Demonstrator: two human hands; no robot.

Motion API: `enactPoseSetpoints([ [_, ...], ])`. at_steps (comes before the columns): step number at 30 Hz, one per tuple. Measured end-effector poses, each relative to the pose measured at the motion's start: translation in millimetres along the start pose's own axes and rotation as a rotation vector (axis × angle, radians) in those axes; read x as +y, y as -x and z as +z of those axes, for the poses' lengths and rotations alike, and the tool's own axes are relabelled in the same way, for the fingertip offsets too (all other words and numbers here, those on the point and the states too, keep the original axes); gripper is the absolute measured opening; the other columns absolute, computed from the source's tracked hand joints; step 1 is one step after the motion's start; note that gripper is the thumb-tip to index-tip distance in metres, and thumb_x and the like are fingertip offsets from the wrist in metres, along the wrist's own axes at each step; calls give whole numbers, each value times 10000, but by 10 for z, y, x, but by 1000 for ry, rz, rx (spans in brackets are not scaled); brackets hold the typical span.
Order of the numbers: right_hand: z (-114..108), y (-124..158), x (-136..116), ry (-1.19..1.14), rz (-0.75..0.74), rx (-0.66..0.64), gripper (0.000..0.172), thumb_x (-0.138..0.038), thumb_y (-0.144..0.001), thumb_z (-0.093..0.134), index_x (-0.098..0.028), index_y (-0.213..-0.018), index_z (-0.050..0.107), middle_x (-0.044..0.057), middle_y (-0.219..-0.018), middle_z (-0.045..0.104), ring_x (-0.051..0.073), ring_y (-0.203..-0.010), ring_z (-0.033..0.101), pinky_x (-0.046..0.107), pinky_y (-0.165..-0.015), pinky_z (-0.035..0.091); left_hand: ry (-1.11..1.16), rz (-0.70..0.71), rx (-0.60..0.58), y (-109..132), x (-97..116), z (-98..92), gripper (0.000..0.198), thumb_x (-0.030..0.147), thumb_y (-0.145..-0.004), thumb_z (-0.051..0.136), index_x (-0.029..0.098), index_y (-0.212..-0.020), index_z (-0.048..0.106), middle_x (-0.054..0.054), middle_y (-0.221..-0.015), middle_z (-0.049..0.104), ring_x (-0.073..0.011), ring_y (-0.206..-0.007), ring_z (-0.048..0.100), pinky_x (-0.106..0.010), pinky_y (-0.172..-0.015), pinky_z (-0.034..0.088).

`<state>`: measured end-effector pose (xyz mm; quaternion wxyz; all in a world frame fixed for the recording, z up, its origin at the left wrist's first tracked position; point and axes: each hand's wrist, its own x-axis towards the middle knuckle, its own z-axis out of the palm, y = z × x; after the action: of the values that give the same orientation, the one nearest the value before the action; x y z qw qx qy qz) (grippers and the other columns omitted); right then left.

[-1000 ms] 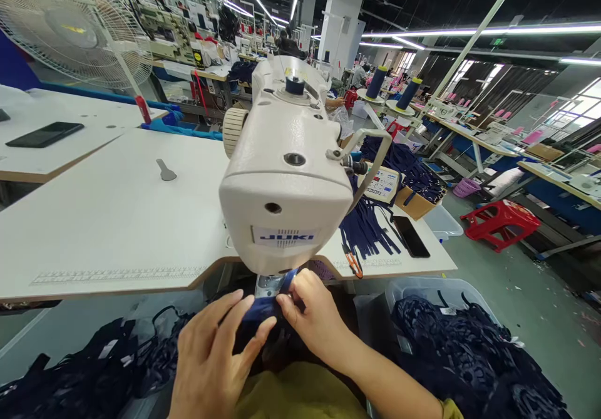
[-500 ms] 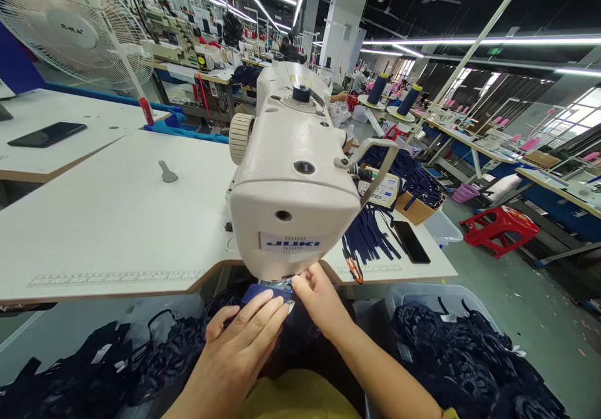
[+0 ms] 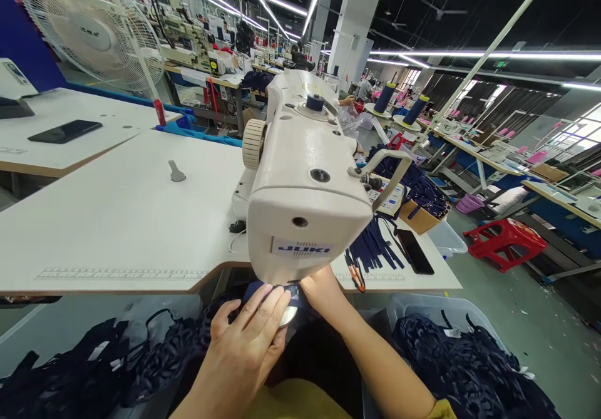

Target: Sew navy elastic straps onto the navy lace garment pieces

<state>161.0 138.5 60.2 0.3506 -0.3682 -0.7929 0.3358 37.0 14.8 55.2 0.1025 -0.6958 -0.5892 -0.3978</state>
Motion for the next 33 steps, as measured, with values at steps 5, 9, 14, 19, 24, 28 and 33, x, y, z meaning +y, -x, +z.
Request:
enactPoseSetpoints([
  [5,12,-20,45,39,1,-1,192,-206,-897,465,-191,-938,651,30,-746,662,164,-648,584,286,-683,476,-11,13,20,1,-5,20,325,268,-885,507,290,-1197,597,-9,-1148,684,-177,-1072,617,-363,-1031,222],
  [9,22,-18,65,67,-12,-20,215,-188,-905,450,-196,-977,653,32,-769,670,166,-688,595,284,-710,481,5,-15,21,2,-1,22,312,270,-880,516,295,-1179,604,6,-1151,684,-180,-1061,621,-367,-1020,232],
  [14,40,-19,85,12,-4,15,209,-184,-892,466,-197,-970,660,21,-737,665,167,-708,593,284,-728,478,10,9,18,6,-25,35,313,301,-884,515,292,-1186,600,-2,-1158,683,-185,-1061,620,-370,-1024,227],
  [19,15,-25,29,-10,20,7,190,-199,-882,464,-196,-920,651,26,-757,654,164,-682,573,284,-673,470,26,12,10,13,-41,42,318,294,-879,533,290,-1189,603,4,-1158,683,-176,-1064,617,-356,-1032,213],
  [24,-24,-27,-14,-17,18,-41,193,-171,-865,469,-213,-947,638,30,-805,656,168,-706,571,281,-667,468,22,-10,18,-1,-1,31,305,283,-887,522,294,-1179,610,-2,-1139,691,-180,-1068,615,-359,-1020,230],
  [28,-23,-9,-23,-14,35,-33,178,-166,-853,474,-213,-918,633,39,-814,649,179,-711,566,291,-665,455,19,-22,16,-25,16,13,288,286,-893,514,290,-1163,615,4,-1138,693,-187,-1054,623,-366,-1000,244],
  [33,1,16,-49,-41,19,0,144,-193,-860,473,-193,-888,614,45,-833,635,179,-733,548,296,-682,438,-31,22,37,-10,-27,2,285,297,-905,489,290,-1162,612,11,-1122,698,-187,-1047,624,-354,-973,263],
])
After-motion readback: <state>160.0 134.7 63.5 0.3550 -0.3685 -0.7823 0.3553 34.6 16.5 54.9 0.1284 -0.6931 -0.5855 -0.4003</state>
